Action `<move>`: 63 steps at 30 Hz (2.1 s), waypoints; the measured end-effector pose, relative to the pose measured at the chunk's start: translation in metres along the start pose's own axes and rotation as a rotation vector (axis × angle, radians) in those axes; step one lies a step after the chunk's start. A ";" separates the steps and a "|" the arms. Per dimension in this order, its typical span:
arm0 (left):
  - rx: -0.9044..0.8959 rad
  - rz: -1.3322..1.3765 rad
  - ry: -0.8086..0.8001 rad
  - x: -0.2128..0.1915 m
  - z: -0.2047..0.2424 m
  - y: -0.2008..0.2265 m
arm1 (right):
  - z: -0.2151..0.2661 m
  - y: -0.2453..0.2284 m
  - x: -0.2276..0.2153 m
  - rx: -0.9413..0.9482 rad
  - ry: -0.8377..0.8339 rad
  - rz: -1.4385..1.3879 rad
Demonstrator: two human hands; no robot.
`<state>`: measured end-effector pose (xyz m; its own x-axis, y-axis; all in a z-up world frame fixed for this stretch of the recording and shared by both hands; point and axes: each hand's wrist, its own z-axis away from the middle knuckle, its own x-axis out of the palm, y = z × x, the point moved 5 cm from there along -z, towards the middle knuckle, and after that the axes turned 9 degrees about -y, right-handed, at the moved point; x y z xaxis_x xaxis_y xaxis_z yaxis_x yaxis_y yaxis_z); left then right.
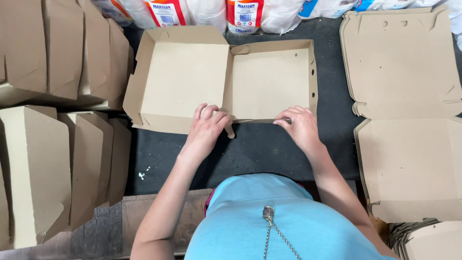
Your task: The person folds multiple cardboard boxes by hand, one at a time, by bending the flaps and tucking them into place to form the base and lid.
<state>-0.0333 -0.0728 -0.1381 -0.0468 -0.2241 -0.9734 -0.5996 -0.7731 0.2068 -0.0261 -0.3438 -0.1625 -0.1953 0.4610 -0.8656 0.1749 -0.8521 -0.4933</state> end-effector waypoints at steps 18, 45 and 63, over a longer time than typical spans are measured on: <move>-0.062 0.029 0.119 0.062 -0.041 0.011 | -0.011 0.004 -0.019 0.036 -0.138 0.012; 0.170 0.132 0.081 0.045 -0.009 0.033 | 0.044 0.011 -0.088 -0.314 -0.125 0.325; -0.176 0.164 0.333 0.006 0.075 -0.025 | 0.002 -0.052 -0.012 -0.239 -0.221 -0.174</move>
<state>-0.0784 -0.0100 -0.1566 0.1486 -0.5102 -0.8471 -0.4589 -0.7944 0.3980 -0.0349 -0.3049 -0.1264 -0.4414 0.5071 -0.7403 0.3360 -0.6716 -0.6604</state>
